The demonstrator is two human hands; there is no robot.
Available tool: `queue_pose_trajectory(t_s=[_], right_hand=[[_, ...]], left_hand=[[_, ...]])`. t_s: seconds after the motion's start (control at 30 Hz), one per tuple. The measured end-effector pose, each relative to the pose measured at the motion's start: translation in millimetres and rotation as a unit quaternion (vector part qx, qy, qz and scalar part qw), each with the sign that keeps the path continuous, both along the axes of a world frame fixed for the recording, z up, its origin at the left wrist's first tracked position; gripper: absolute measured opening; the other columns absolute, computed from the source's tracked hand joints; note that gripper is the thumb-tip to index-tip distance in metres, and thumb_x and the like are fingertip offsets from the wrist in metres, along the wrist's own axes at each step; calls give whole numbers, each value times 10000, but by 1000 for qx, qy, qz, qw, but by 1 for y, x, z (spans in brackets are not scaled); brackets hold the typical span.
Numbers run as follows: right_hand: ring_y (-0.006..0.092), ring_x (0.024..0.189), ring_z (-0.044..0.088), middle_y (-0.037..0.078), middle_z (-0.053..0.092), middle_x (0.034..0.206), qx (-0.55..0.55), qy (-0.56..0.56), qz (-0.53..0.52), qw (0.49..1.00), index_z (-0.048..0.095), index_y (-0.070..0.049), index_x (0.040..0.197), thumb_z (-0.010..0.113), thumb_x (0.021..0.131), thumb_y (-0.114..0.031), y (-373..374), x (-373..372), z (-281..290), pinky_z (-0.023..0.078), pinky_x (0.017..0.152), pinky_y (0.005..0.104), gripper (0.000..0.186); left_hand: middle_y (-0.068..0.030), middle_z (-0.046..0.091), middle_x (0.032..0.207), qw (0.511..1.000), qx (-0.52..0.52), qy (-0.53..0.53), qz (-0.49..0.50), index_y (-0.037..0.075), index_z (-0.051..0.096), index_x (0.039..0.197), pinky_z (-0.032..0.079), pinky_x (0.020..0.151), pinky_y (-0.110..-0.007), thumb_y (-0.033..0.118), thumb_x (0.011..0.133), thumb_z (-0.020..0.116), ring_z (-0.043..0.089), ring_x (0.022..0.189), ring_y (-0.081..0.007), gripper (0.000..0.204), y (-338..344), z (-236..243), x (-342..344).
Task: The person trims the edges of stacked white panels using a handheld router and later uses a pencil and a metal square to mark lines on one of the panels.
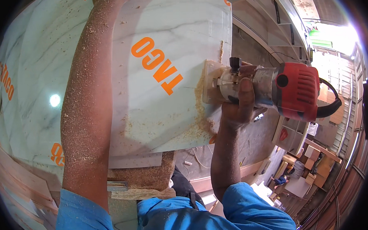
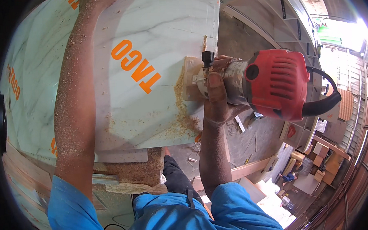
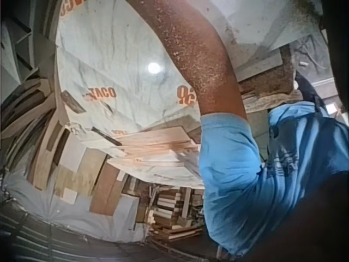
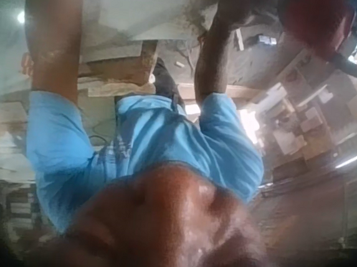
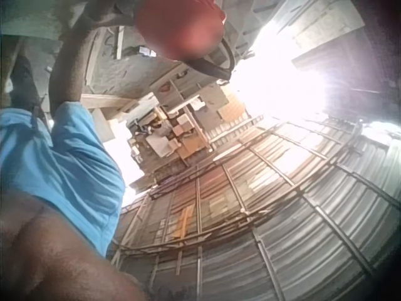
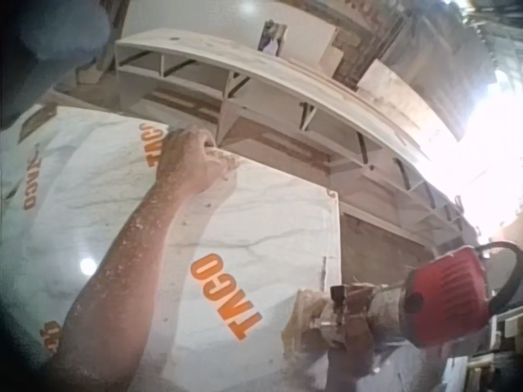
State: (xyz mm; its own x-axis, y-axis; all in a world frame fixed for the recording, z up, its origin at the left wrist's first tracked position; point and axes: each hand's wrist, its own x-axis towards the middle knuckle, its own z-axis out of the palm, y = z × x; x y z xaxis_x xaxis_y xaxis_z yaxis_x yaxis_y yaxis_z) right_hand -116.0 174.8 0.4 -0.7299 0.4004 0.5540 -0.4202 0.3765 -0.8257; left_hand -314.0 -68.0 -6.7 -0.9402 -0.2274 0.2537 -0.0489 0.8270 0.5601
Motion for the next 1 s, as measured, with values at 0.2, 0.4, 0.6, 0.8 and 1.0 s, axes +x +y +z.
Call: queue_pose_trajectory(t_s=[0.2,0.4,0.6,0.8,1.0], right_hand=[[247,822,655,172,674,914,2,15,13,1000,647,82,979,668,813,-197,-3,-18,6,553,771,389,325],[216,841,670,151,683,917,-7,35,9,999,658,70,1007,716,812,-176,-6,-44,9,573,764,359,319],[195,838,664,120,658,970,-7,27,18,999,633,66,1048,798,792,-81,9,-71,6,553,772,326,339],[207,896,656,136,624,1056,-8,52,30,998,620,73,1084,804,797,-96,14,-93,-3,558,771,348,380],[218,904,657,132,618,1056,37,31,13,999,643,76,1070,811,792,-104,19,-101,-5,559,766,358,372]], left_hand=[[-209,717,1056,1000,-16,20,-1,16,740,964,499,957,-435,446,732,860,650,1074,-355,503,-9,2,1],[-209,707,1092,1000,-11,-3,13,14,732,1000,494,973,-439,452,740,856,637,1099,-353,524,-7,4,1],[-200,704,1096,1000,-6,-20,4,19,729,1015,498,975,-428,433,749,857,638,1104,-335,509,-5,9,2],[-187,709,1071,998,18,-47,22,22,728,997,504,967,-418,411,745,864,649,1091,-320,483,-3,13,5],[-188,712,1062,999,20,-23,10,20,734,979,512,950,-414,390,745,866,660,1071,-322,457,-1,16,11]])
